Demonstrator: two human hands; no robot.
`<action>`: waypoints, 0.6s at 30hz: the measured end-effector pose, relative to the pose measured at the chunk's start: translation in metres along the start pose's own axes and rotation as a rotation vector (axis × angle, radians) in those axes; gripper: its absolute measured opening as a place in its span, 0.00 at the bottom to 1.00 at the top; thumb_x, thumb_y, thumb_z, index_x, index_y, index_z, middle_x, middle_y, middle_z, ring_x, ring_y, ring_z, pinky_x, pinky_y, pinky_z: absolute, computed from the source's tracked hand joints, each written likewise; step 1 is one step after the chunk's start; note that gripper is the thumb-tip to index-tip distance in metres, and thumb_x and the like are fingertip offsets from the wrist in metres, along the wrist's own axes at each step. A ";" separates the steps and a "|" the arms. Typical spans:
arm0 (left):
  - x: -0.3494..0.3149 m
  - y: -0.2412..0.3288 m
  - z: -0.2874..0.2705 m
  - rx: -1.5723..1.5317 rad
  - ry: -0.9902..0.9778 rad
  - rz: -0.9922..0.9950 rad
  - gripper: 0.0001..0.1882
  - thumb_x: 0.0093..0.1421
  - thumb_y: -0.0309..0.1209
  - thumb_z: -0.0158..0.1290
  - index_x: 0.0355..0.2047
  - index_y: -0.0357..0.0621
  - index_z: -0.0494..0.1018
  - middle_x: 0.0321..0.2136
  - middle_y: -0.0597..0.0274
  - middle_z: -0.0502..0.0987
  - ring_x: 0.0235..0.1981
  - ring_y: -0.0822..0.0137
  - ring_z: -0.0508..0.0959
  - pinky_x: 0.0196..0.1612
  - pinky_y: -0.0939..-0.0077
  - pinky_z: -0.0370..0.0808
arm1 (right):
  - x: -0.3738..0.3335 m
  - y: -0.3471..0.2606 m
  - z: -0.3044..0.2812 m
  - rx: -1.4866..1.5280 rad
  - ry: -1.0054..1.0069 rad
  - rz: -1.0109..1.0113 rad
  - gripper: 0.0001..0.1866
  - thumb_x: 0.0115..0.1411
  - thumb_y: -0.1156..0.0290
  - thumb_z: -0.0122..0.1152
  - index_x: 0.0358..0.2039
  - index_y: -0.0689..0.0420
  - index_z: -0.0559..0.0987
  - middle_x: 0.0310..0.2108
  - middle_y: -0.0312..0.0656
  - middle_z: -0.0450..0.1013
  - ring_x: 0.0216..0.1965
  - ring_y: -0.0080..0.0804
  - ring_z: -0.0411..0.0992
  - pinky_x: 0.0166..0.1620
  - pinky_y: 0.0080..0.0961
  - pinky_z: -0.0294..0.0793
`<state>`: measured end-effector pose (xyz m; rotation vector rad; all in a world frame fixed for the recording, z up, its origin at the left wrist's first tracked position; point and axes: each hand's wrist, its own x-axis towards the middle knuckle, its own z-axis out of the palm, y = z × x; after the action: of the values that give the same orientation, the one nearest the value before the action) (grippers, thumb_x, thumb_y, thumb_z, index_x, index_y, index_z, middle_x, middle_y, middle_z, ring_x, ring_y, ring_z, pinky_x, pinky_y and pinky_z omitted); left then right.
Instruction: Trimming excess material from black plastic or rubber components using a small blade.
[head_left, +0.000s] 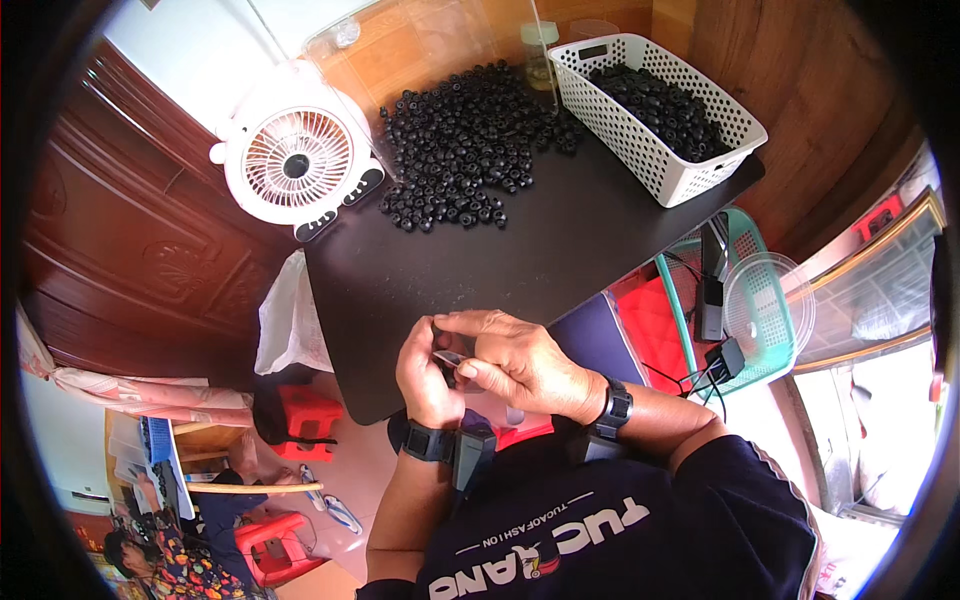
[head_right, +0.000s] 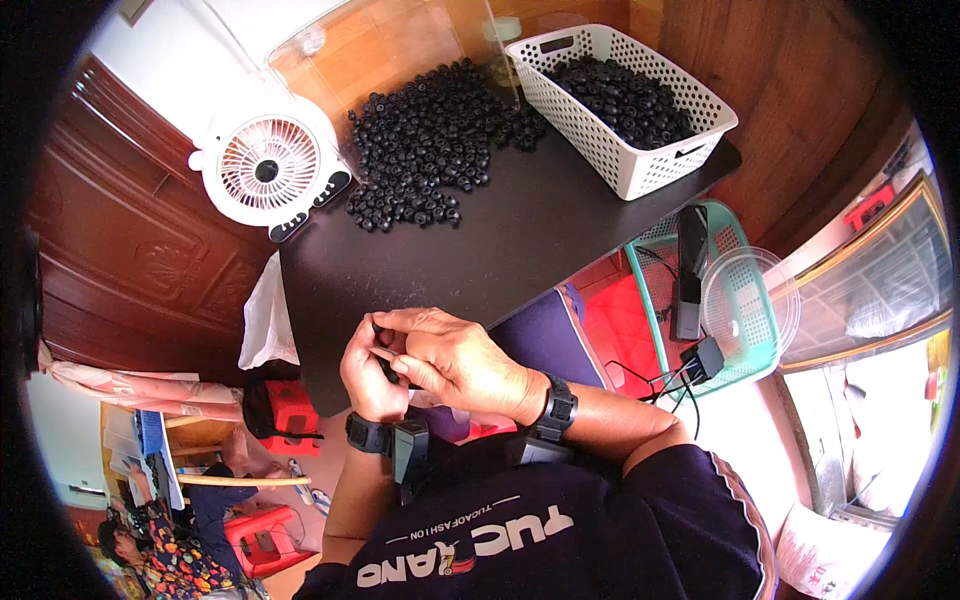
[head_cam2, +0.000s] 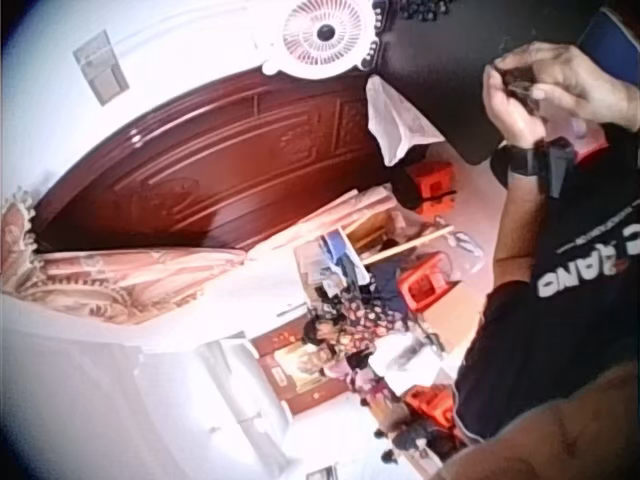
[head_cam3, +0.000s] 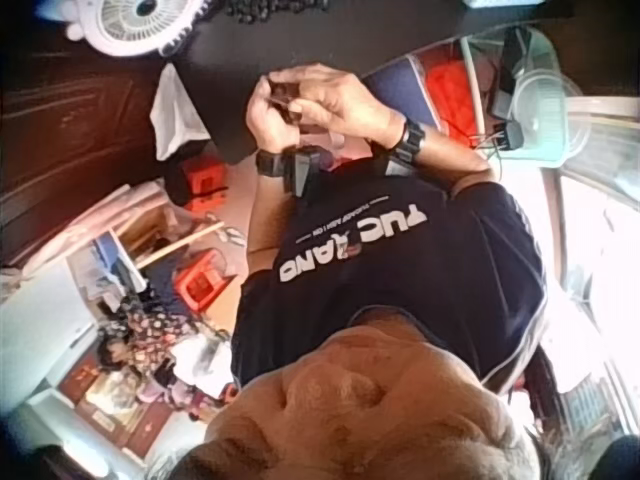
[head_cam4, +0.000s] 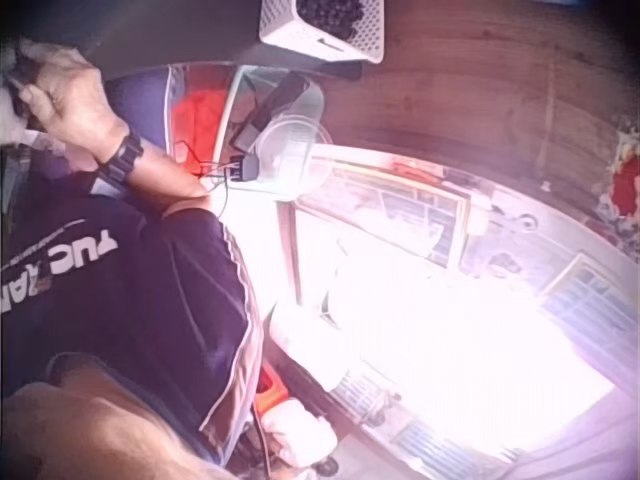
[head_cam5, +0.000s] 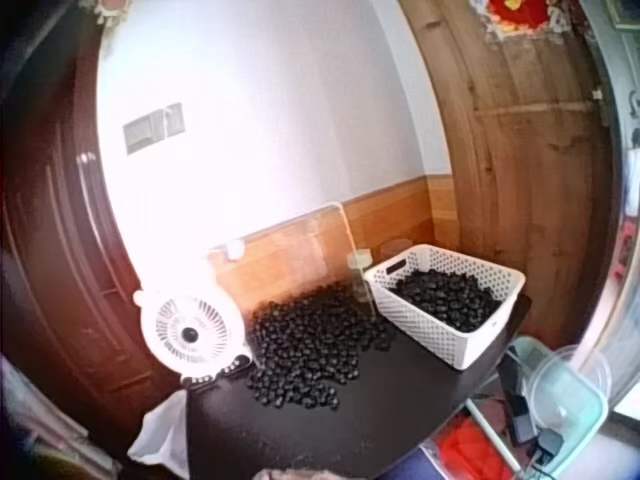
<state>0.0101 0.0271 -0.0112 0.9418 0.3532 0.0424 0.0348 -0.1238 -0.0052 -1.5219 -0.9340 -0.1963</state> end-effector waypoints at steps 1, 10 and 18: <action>0.000 -0.001 0.001 0.013 0.078 0.033 0.12 0.65 0.39 0.43 0.27 0.49 0.69 0.23 0.73 0.67 0.26 0.78 0.68 0.31 0.80 0.67 | 0.001 -0.001 0.001 0.001 -0.002 -0.001 0.16 0.61 0.64 0.56 0.21 0.62 0.72 0.50 0.54 0.70 0.52 0.49 0.69 0.53 0.39 0.69; -0.003 0.007 0.012 0.018 0.055 0.130 0.14 0.64 0.41 0.44 0.22 0.50 0.64 0.16 0.72 0.61 0.15 0.78 0.60 0.15 0.83 0.54 | 0.002 -0.001 -0.001 -0.049 -0.031 -0.094 0.15 0.62 0.64 0.54 0.25 0.63 0.75 0.46 0.51 0.73 0.51 0.47 0.70 0.52 0.38 0.69; -0.013 0.005 0.018 0.119 -0.211 0.046 0.16 0.65 0.41 0.39 0.22 0.48 0.61 0.13 0.71 0.60 0.11 0.77 0.59 0.13 0.84 0.56 | 0.002 0.010 0.000 0.914 0.123 0.394 0.15 0.67 0.65 0.47 0.43 0.65 0.75 0.31 0.41 0.74 0.31 0.26 0.74 0.37 0.25 0.77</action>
<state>0.0043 0.0136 0.0065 1.0621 0.1402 -0.0364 0.0424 -0.1222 -0.0118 -0.7929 -0.4846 0.3796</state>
